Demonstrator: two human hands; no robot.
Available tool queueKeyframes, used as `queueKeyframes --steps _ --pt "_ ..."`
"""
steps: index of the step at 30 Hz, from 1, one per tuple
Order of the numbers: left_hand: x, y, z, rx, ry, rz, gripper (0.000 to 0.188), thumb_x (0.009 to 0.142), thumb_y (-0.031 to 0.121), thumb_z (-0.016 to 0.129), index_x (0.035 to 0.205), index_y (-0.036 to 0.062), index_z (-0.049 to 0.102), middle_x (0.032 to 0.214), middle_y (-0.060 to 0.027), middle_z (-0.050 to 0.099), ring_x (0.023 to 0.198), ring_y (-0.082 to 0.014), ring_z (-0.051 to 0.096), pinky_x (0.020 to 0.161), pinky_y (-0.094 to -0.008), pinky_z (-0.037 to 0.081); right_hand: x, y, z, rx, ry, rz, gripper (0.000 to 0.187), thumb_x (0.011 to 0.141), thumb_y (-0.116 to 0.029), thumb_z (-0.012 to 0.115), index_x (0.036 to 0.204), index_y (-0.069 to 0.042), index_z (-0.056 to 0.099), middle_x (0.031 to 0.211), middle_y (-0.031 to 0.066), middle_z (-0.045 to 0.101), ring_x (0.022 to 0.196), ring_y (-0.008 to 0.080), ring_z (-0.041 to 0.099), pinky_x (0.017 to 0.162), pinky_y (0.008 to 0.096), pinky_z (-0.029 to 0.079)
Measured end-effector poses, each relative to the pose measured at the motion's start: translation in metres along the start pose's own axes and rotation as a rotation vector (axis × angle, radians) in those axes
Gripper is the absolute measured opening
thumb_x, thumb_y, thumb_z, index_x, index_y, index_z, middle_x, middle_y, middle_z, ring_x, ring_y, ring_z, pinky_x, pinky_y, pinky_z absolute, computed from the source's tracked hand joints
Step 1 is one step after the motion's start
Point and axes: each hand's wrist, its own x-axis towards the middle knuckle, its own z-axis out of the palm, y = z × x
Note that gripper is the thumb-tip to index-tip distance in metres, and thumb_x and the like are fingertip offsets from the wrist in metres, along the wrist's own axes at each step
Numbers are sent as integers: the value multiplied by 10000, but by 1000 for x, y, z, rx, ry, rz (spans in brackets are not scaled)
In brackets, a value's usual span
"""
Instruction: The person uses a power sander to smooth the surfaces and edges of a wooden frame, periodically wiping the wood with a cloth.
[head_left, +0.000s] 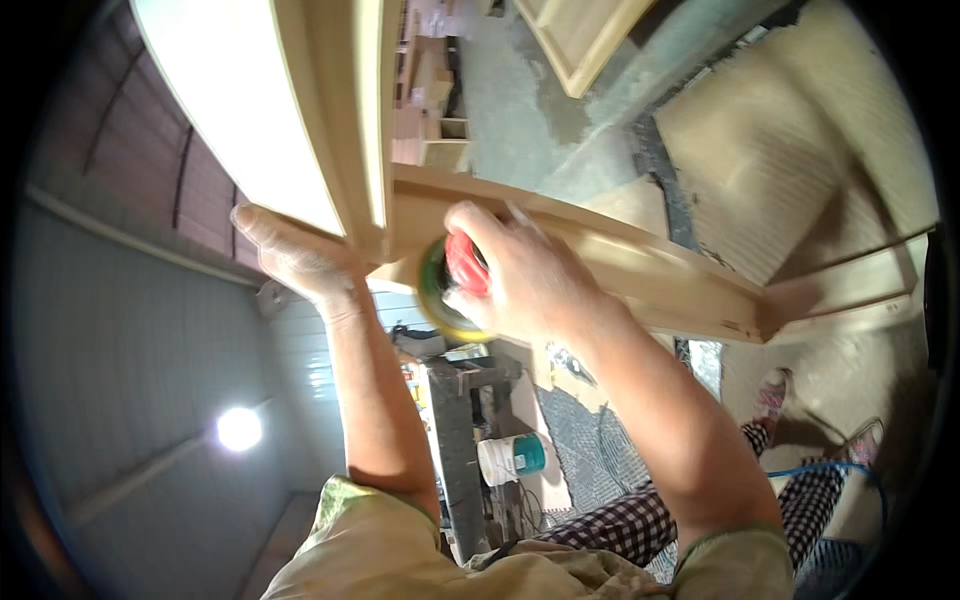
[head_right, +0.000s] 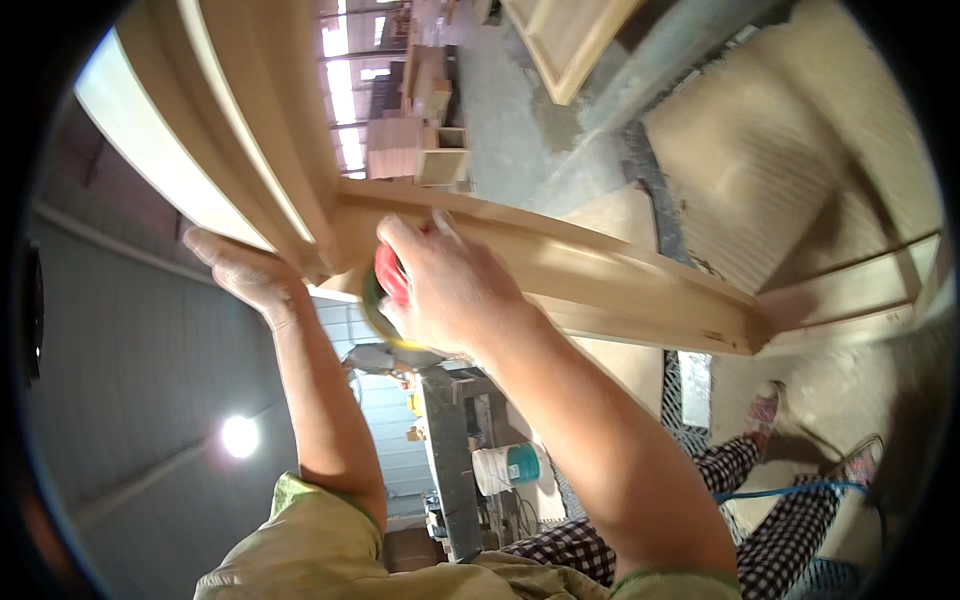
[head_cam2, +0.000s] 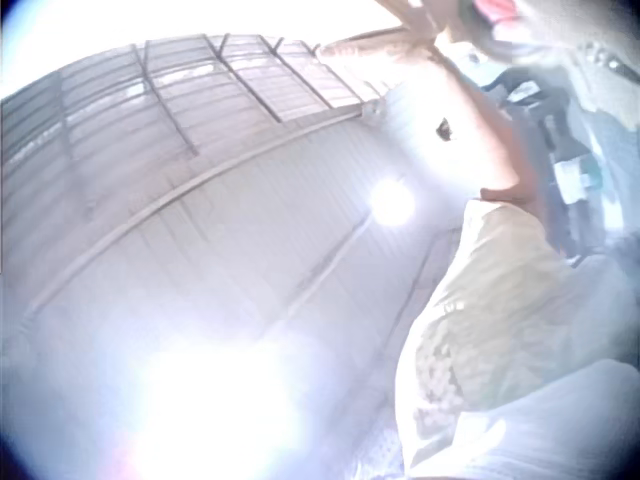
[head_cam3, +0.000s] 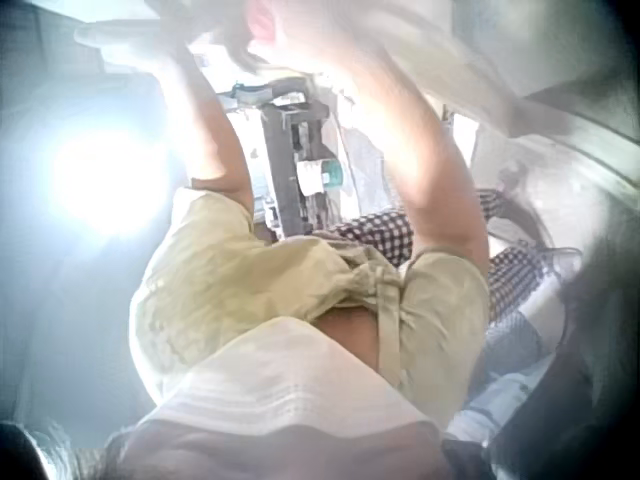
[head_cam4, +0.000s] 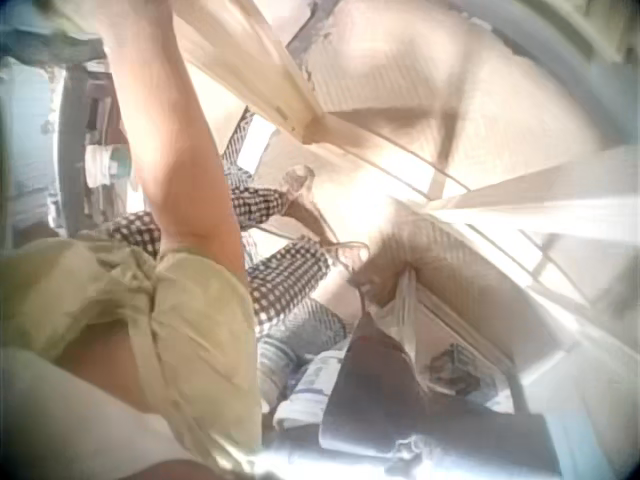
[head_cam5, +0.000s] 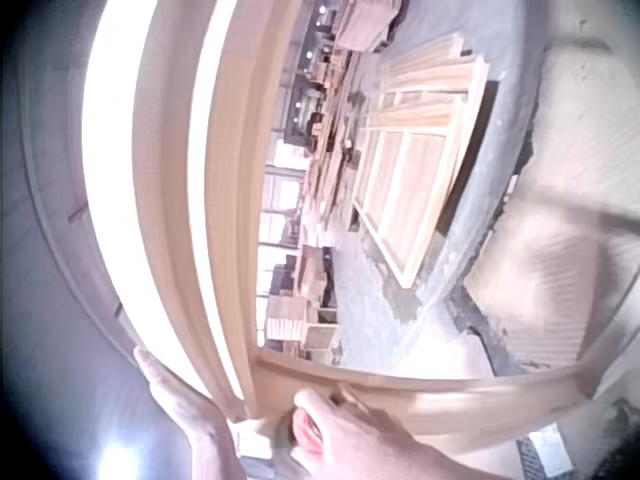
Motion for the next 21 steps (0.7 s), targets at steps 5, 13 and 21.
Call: queueKeyframes --steps 5,13,21 --pt "2 -4 -19 13 36 -64 767 987 620 298 1065 -74 615 1003 -156 610 913 -218 531 856 -329 455 17 28 -44 112 -468 363 614 725 -393 780 1216 -115 538 1138 151 614 1037 269 598 889 357 464" --pt "2 6 -19 -43 28 11 782 991 619 297 1303 -68 499 1261 -209 539 1093 -261 518 957 -366 427 -160 189 -122 -66 18 831 562 684 -263 819 1141 -70 556 1038 110 581 1002 211 556 916 330 432" --pt "1 -5 -45 53 -86 -27 771 994 629 267 1308 -44 471 1279 -206 525 1149 -269 502 989 -383 409 -110 133 -45 -95 265 289 609 745 -250 800 1256 -81 516 1191 163 580 1125 349 570 983 412 455"
